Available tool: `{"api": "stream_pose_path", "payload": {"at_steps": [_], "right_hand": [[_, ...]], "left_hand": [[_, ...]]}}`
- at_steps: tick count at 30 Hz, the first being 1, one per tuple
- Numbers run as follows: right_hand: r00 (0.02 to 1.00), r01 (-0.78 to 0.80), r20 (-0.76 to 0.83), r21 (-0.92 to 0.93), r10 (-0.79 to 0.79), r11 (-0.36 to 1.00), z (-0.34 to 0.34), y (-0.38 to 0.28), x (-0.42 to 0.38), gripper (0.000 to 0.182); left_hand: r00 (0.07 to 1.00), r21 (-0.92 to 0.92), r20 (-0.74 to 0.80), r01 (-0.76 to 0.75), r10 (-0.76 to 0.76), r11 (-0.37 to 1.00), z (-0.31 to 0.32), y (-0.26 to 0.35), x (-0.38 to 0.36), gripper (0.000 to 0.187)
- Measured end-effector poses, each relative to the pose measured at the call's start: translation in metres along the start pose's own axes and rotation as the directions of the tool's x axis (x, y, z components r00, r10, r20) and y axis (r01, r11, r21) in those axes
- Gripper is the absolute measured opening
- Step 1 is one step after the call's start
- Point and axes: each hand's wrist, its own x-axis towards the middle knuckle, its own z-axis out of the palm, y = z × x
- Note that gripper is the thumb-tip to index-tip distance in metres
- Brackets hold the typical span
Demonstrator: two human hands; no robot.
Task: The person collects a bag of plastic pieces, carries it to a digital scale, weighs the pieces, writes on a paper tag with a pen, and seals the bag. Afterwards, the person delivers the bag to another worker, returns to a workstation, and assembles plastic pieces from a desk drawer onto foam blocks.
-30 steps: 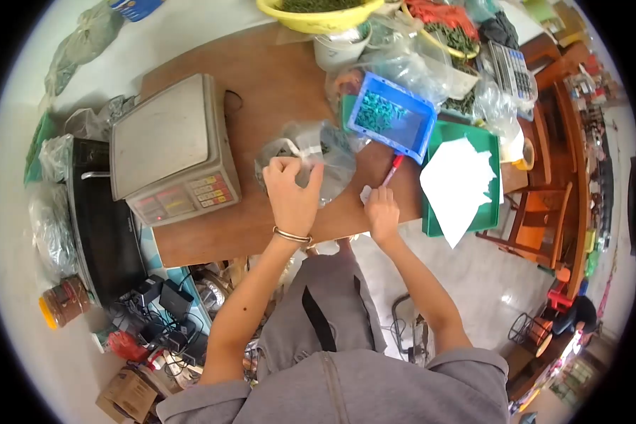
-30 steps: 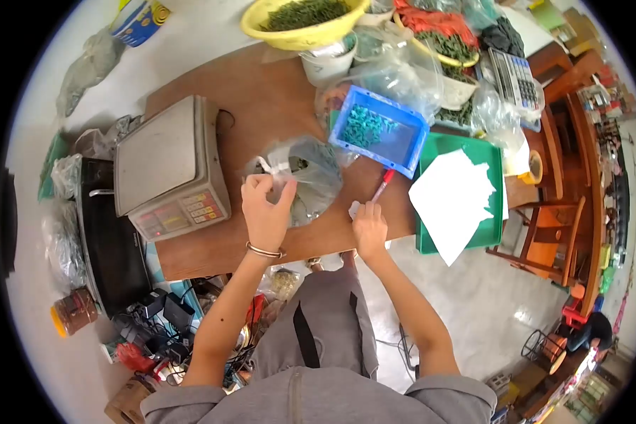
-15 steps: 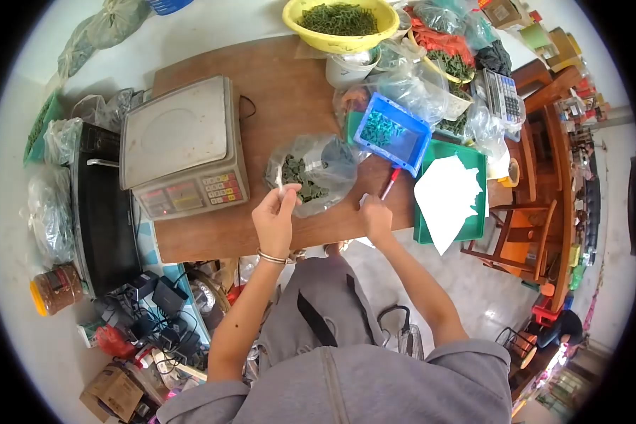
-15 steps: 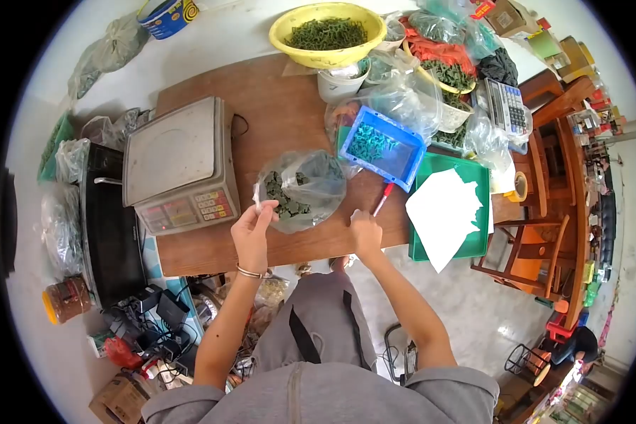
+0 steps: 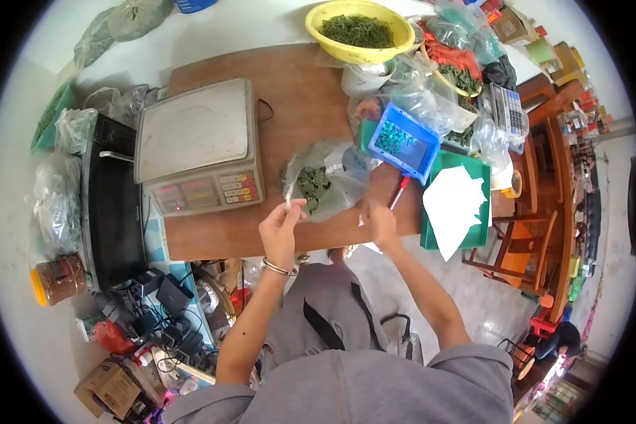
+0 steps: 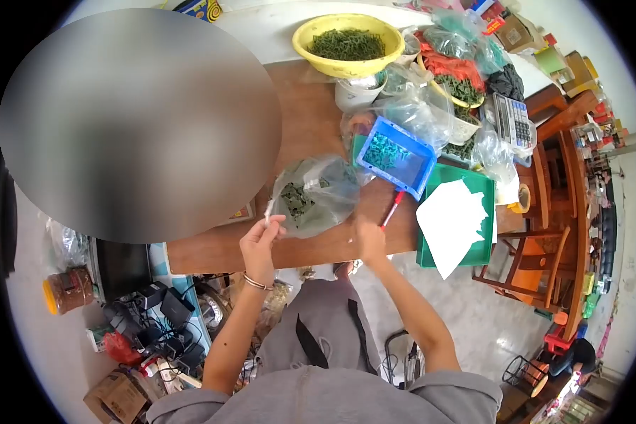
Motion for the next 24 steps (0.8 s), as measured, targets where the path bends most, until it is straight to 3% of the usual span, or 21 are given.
{"api": "stream_pose_path", "payload": {"at_steps": [2, 5, 9, 11, 12, 13, 14, 15, 18, 20, 21, 22, 23, 24], "right_hand": [[0.951, 0.289, -0.205, 0.316, -0.233, 0.904, -0.042, -0.047, -0.022, 0.009], [0.899, 0.428, -0.299, 0.435, -0.321, 0.792, -0.081, -0.104, -0.025, 0.017], [0.874, 0.444, -0.384, 0.38, -0.298, 0.812, -0.077, -0.126, 0.0, 0.025], [0.945, 0.262, -0.291, 0.409, -0.147, 0.874, -0.085, -0.13, -0.004, 0.035], [0.945, 0.258, -0.296, 0.405, -0.141, 0.877, -0.084, -0.128, -0.003, 0.035], [0.806, 0.358, -0.577, 0.3, -0.131, 0.884, -0.082, -0.125, -0.002, 0.039], [0.584, 0.419, -0.802, 0.165, -0.126, 0.893, -0.083, -0.122, 0.0, 0.043], [0.578, 0.407, -0.808, 0.16, -0.118, 0.899, -0.087, -0.12, 0.001, 0.043], [0.614, 0.187, -0.784, 0.028, -0.094, 0.982, -0.097, -0.109, 0.004, 0.046], [0.78, 0.17, -0.625, 0.149, -0.04, 0.974, -0.078, -0.084, 0.017, 0.033], [0.818, 0.27, -0.571, 0.283, -0.064, 0.92, -0.073, -0.071, 0.024, 0.017], [0.826, 0.251, -0.564, 0.379, 0.007, 0.891, -0.082, -0.073, 0.016, 0.006], [0.892, 0.277, -0.452, 0.568, 0.012, 0.775, -0.077, -0.063, 0.012, 0.007], [0.893, 0.336, -0.447, 0.591, -0.049, 0.734, -0.084, -0.056, 0.001, 0.01]], "left_hand": [[0.999, 0.002, 0.02, 0.033, -0.033, 0.999, -0.004, -0.004, 0.0, 0.017], [0.999, -0.034, 0.016, 0.034, -0.034, 0.999, -0.002, -0.005, -0.002, 0.017], [0.997, -0.055, 0.025, 0.076, -0.075, 0.996, -0.003, 0.002, -0.005, 0.017], [0.996, -0.068, 0.031, 0.08, -0.078, 0.994, -0.008, 0.001, -0.003, 0.017], [0.995, -0.078, 0.035, 0.095, -0.092, 0.992, -0.009, -0.001, -0.003, 0.017], [0.994, -0.08, 0.048, 0.097, -0.094, 0.992, -0.01, -0.002, -0.003, 0.017], [0.994, -0.074, 0.052, 0.098, -0.094, 0.992, -0.009, -0.002, -0.002, 0.017], [0.994, -0.066, 0.058, 0.098, -0.094, 0.993, -0.007, -0.002, -0.001, 0.017], [0.992, -0.084, 0.094, 0.089, -0.081, 0.992, 0.005, -0.005, 0.003, 0.017], [0.981, -0.085, 0.116, 0.167, -0.157, 0.982, 0.019, 0.003, 0.005, 0.018], [0.967, -0.1, 0.102, 0.244, -0.234, 0.965, 0.03, 0.007, 0.006, 0.02], [0.954, -0.078, 0.133, 0.282, -0.27, 0.956, 0.035, 0.011, 0.007, 0.021], [0.935, -0.051, 0.183, 0.317, -0.303, 0.947, 0.039, 0.013, 0.009, 0.023], [0.939, 0.013, 0.227, 0.264, -0.26, 0.965, 0.042, 0.005, 0.014, 0.024]]}}
